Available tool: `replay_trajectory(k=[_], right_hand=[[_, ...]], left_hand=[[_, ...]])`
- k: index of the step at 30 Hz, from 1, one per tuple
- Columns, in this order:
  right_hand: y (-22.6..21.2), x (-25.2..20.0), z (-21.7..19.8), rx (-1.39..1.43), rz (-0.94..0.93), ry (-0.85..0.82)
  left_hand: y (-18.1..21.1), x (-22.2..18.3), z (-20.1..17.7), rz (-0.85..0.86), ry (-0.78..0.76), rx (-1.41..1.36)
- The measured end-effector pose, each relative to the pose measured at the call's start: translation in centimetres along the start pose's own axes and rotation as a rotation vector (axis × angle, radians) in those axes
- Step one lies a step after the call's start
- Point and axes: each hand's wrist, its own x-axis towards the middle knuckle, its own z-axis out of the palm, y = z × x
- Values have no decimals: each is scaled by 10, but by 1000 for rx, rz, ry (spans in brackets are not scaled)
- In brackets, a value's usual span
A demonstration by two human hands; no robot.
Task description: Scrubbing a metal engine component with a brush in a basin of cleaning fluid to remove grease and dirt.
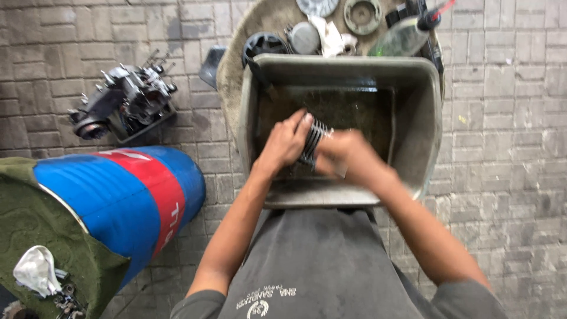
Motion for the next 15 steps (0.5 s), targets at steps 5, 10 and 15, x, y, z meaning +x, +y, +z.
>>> replay_trajectory(k=[5, 10, 15], right_hand=[[18, 0, -11, 10, 54, 103], [6, -4, 7, 30, -31, -50], [32, 1, -6, -39, -28, 143]], left_hand=[[-7, 8, 4, -3, -3, 0], [-5, 4, 0, 16, 2, -11], [-11, 11, 5, 16, 13, -4]])
